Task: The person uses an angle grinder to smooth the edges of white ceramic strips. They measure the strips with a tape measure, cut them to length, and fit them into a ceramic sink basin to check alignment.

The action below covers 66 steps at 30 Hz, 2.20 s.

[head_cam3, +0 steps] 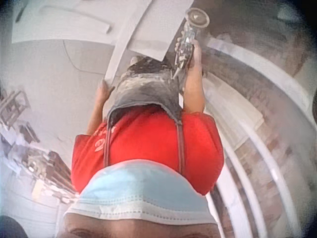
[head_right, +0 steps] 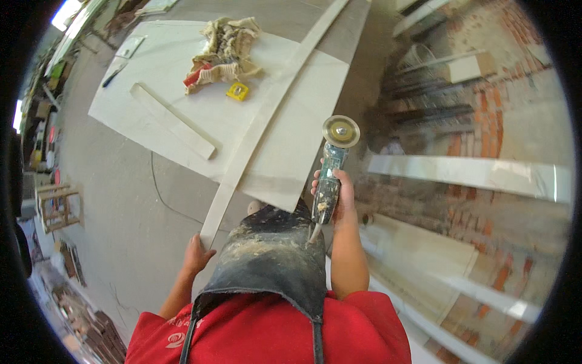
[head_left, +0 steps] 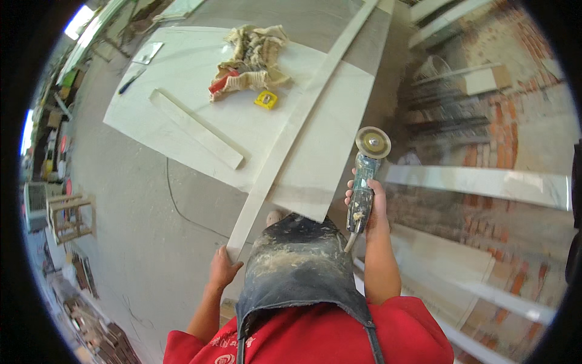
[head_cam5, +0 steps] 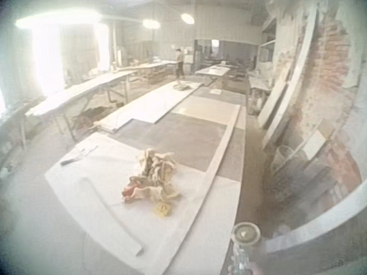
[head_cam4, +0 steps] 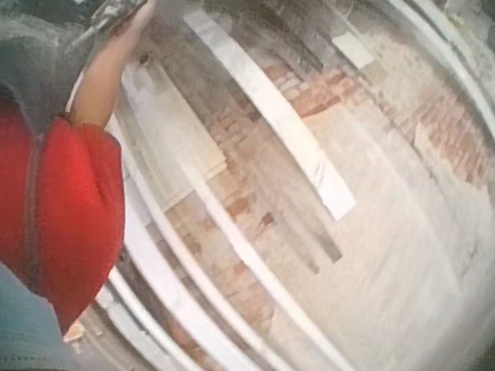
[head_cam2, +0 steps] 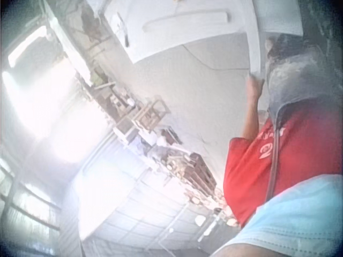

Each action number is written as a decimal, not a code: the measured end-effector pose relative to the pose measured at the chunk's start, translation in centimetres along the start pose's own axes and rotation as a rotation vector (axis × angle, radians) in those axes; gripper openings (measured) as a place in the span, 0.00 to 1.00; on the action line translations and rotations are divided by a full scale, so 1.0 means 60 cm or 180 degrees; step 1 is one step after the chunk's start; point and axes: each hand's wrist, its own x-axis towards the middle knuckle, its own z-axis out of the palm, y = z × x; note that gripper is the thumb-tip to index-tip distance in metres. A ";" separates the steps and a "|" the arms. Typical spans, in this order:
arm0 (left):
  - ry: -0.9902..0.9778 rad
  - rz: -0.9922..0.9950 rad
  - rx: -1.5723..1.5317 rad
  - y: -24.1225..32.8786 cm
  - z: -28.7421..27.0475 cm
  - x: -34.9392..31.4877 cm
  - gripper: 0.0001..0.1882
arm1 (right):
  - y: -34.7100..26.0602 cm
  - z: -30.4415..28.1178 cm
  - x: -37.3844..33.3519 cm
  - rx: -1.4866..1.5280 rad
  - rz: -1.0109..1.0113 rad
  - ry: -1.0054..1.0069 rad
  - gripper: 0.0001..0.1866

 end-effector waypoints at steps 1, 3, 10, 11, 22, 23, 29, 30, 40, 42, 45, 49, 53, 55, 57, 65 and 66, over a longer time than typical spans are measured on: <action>0.0305 0.0128 0.0039 0.018 -0.009 0.001 0.39 | -0.016 -0.001 0.036 -0.0066 0.0094 -0.0082 0.30; 0.0783 0.0401 0.0215 0.071 -0.056 0.020 0.40 | -0.044 0.001 0.092 -0.0124 0.0279 -0.0129 0.31; 0.1075 0.1356 0.0141 0.389 -0.181 0.346 0.30 | -0.109 0.018 0.244 -0.0273 0.0664 -0.0338 0.26; 0.1095 0.1300 0.0245 0.418 -0.185 0.395 0.31 | -0.115 0.017 0.257 -0.0290 0.0663 -0.0387 0.26; 0.1424 0.0817 0.0865 0.526 -0.182 0.598 0.31 | -0.118 -0.044 0.127 -0.2336 0.0452 -0.0125 0.40; 0.1434 0.0810 0.0879 0.522 -0.182 0.597 0.31 | -0.107 -0.049 0.115 -0.3150 -0.0157 0.0030 0.42; 0.0596 0.0809 -0.2073 0.455 -0.221 0.494 0.37 | -0.068 -0.031 0.104 -0.5585 -0.0544 0.0752 0.51; 0.0200 0.0664 -0.3027 0.455 -0.241 0.423 0.40 | -0.068 -0.019 0.107 -0.5703 -0.0336 0.0847 0.51; 0.0467 -0.0134 -0.5812 0.235 -0.127 -0.019 0.31 | -0.096 0.036 0.235 -0.7076 -0.0668 0.0710 0.54; 0.0502 -0.0038 -0.6046 0.222 -0.100 -0.050 0.31 | -0.106 0.045 0.237 -0.7075 -0.0377 0.0767 0.55; 0.0507 0.0206 -0.6211 0.204 -0.081 -0.069 0.34 | -0.102 0.067 0.232 -0.7208 -0.0398 0.0936 0.51; 0.0593 0.0352 -0.6130 0.183 -0.073 -0.087 0.34 | -0.059 0.146 0.165 -0.7516 -0.1496 0.0889 0.38; 0.0920 0.0345 -0.5250 0.173 -0.054 -0.110 0.30 | 0.131 0.241 0.050 -0.5160 0.0601 -0.1491 0.20; 0.1030 0.0486 -0.4515 0.174 -0.052 -0.121 0.29 | 0.239 0.262 -0.027 -0.4321 0.1984 -0.1891 0.17; 0.1369 0.0688 -0.3631 0.170 -0.038 -0.129 0.28 | 0.307 0.250 -0.062 -0.3810 0.2406 -0.1785 0.15; 0.1232 0.0106 -0.2111 0.161 -0.015 -0.156 0.24 | 0.341 0.206 -0.068 -0.4073 0.2305 -0.1608 0.08; 0.1216 0.0063 -0.1871 0.141 -0.010 -0.160 0.23 | 0.331 0.209 -0.058 -0.4157 0.2207 -0.1528 0.07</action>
